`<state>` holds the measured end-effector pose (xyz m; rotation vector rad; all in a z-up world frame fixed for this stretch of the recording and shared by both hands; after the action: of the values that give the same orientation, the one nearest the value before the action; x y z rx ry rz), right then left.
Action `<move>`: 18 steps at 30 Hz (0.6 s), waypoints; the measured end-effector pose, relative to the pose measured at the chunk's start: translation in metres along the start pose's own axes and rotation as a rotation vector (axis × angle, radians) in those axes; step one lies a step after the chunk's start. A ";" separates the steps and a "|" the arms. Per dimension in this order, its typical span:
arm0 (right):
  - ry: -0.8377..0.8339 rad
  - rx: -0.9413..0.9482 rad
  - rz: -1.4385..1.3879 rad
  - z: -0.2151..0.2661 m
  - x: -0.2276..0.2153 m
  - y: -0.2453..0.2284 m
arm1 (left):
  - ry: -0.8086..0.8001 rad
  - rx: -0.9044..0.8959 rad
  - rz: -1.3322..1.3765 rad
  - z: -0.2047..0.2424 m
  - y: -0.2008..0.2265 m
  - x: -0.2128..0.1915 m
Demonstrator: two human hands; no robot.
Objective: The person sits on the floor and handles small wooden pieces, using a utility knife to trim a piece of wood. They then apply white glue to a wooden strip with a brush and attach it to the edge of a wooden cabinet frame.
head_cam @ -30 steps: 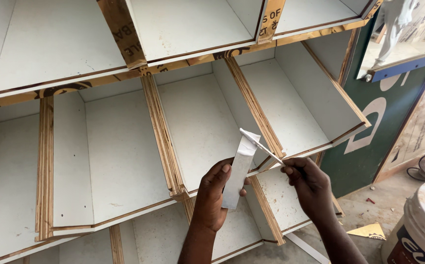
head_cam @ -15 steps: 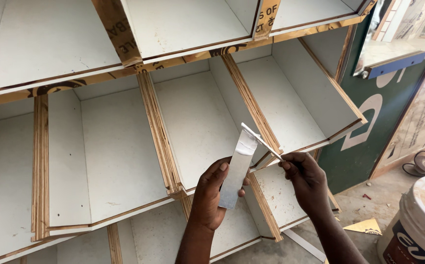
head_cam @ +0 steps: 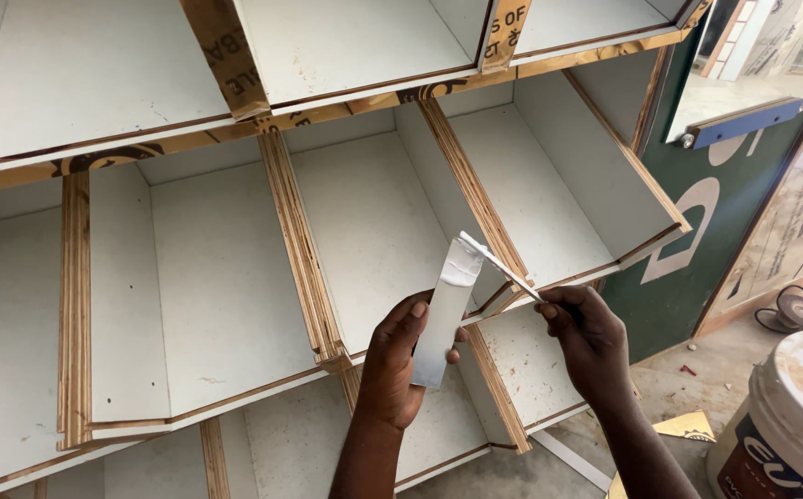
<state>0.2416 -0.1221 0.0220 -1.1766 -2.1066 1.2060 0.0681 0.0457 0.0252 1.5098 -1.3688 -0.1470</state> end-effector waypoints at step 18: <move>-0.073 0.105 0.191 0.007 0.026 -0.004 | 0.000 0.037 -0.023 -0.004 0.007 -0.003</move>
<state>0.2207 -0.1045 0.0207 -1.3277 -1.9913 1.4465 0.0647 0.0517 0.0305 1.5570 -1.3611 -0.1370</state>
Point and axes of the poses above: each hand's wrist, its own z-axis away from the middle knuckle, its own x-axis out of the palm, y = z × x, the point moved 9 cm from there along -z, towards the middle knuckle, and after that the axes turned 12 degrees about x, right-handed, at the moved point
